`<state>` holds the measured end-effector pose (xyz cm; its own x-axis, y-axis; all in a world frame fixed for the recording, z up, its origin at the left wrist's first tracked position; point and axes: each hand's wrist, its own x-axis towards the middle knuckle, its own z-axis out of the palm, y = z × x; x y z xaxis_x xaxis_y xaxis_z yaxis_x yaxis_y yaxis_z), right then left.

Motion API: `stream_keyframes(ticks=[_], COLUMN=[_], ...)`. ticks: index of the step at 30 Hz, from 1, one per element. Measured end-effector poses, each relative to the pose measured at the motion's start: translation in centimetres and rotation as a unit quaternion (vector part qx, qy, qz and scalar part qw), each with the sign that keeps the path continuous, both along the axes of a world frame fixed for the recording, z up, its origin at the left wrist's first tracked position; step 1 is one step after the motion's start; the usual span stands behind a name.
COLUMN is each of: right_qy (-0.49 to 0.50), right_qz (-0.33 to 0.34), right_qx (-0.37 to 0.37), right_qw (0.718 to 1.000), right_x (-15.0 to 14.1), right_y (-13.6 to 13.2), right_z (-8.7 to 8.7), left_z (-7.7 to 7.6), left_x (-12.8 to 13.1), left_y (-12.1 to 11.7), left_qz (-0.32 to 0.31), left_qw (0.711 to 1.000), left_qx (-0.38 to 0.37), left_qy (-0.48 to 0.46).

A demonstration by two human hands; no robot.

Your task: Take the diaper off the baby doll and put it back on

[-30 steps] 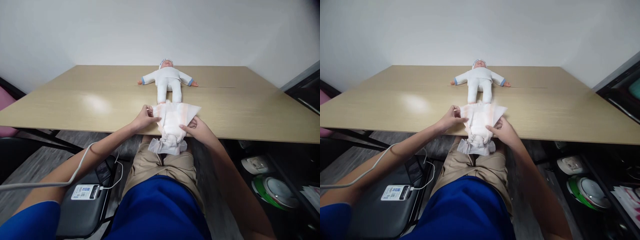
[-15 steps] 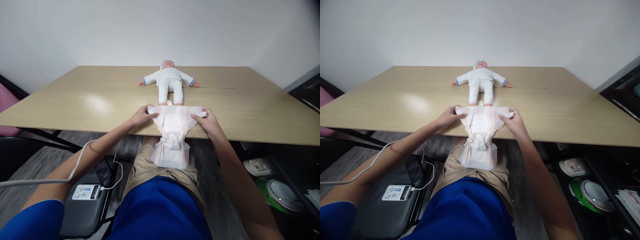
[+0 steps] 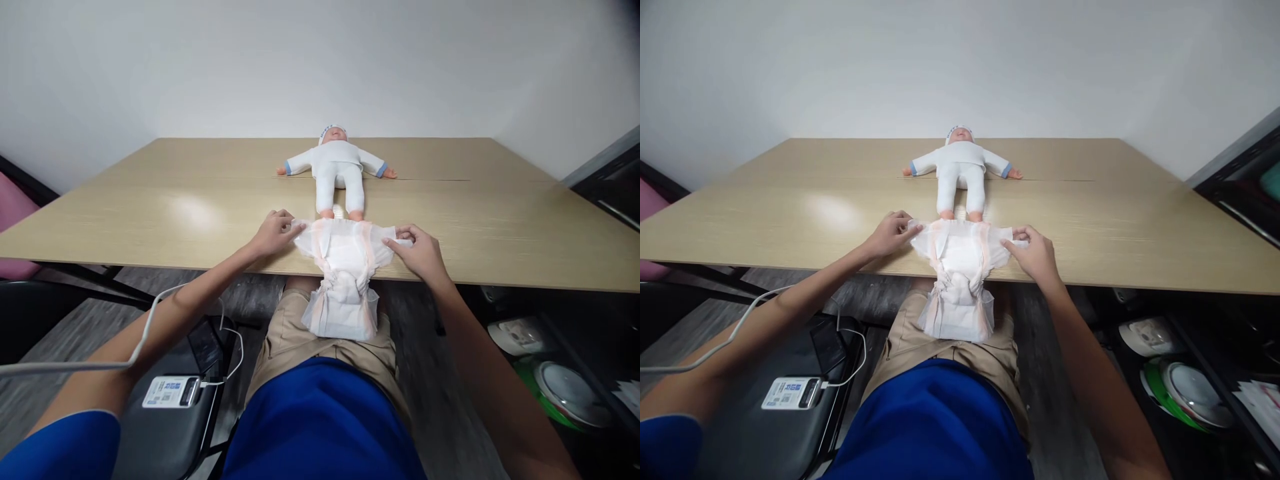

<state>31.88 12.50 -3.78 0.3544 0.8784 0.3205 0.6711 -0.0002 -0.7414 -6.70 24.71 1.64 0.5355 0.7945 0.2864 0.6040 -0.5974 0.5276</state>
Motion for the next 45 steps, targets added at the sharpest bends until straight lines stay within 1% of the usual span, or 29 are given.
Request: stream_keyframes(ticks=[2, 4, 6, 7, 8, 10, 12, 14, 16, 18, 22, 25, 27, 29, 32, 35, 38, 40, 42, 45], right_qy=[-0.067, -0.153, -0.225, -0.247, -0.259, -0.257, -0.247, -0.246, -0.247, -0.248, -0.257, -0.262, -0.267, -0.272, -0.270, -0.265, -0.265, -0.261, -0.258, -0.262], right_qz=[0.006, -0.015, -0.039, -0.033, -0.010, 0.080, 0.154, 0.187, 0.200, 0.213, 0.241, 0.242, 0.241, 0.237, 0.234, 0.232, 0.230, 0.231, 0.231, 0.236], right_qx=[0.022, 0.046, 0.055, 0.053, 0.049, 0.041, 0.032, 0.014, -0.012, -0.035, -0.046, -0.037, -0.031, -0.027, -0.022, -0.022, -0.030, -0.032, -0.035, -0.048], right_qw=[0.997, 0.987, 0.972, 0.967, 0.965, 0.962, 0.956, 0.951, 0.948, 0.944, 0.935, 0.934, 0.933, 0.932, 0.934, 0.936, 0.936, 0.937, 0.938, 0.934], right_x=[-0.1, -0.9, -2.7, -3.9, -5.4, -8.6, -11.4, -13.2, -13.8, -13.5, -12.3, -12.1, -12.1, -12.3, -12.4, -12.5, -12.6, -12.7, -12.7, -12.7], right_y=[-0.1, -0.5, -1.2, -1.6, -2.1, -2.8, -3.0, -2.6, -1.8, -0.9, -0.2, -0.3, -0.5, -0.6, -0.7, -0.8, -0.8, -0.9, -0.9, -0.8], right_z=[0.2, 0.8, 1.7, 2.2, 2.6, 3.3, 3.4, 3.1, 2.5, 2.0, 1.5, 1.5, 1.4, 1.4, 1.4, 1.6, 1.7, 1.7, 1.7, 1.8], left_z=[0.0, 0.1, 0.0, -0.1, -0.2, -0.5, -0.7, -0.7, -0.6, -0.4, -0.3, -0.4, -0.5, -0.5, 0.2, 1.2, 1.8, 1.9, 1.9, 1.9], left_x=[-0.3, -0.4, -0.3, -0.1, 0.0, 0.5, 0.7, 0.6, 0.1, -0.7, -2.1, -1.9, -1.0, 0.5, 3.4, 6.6, 9.6, 11.0, 11.9, 12.5], left_y=[0.4, 0.6, 0.6, 0.5, 0.5, 0.3, 0.2, 0.1, 0.2, 0.5, 1.9, 3.0, 3.7, 4.5, 5.7, 7.1, 8.2, 8.8, 9.3, 9.5], left_qz=[-0.017, -0.026, -0.034, -0.038, -0.039, -0.035, -0.025, -0.023, -0.025, -0.023, 0.004, 0.015, 0.003, -0.033, -0.138, -0.266, -0.358, -0.387, -0.402, -0.407], left_qw=[1.000, 0.999, 0.998, 0.999, 0.999, 0.999, 0.999, 0.999, 0.999, 0.999, 0.997, 0.996, 0.996, 0.993, 0.979, 0.944, 0.899, 0.881, 0.871, 0.874], left_qx=[-0.023, -0.044, -0.043, -0.034, -0.023, -0.006, -0.002, -0.010, -0.017, -0.015, 0.028, 0.055, 0.075, 0.105, 0.136, 0.157, 0.185, 0.196, 0.201, 0.205], left_qy=[-0.003, 0.001, 0.010, 0.016, 0.022, 0.031, 0.033, 0.027, 0.024, 0.034, 0.073, 0.071, 0.051, 0.037, 0.061, 0.117, 0.169, 0.191, 0.198, 0.171])
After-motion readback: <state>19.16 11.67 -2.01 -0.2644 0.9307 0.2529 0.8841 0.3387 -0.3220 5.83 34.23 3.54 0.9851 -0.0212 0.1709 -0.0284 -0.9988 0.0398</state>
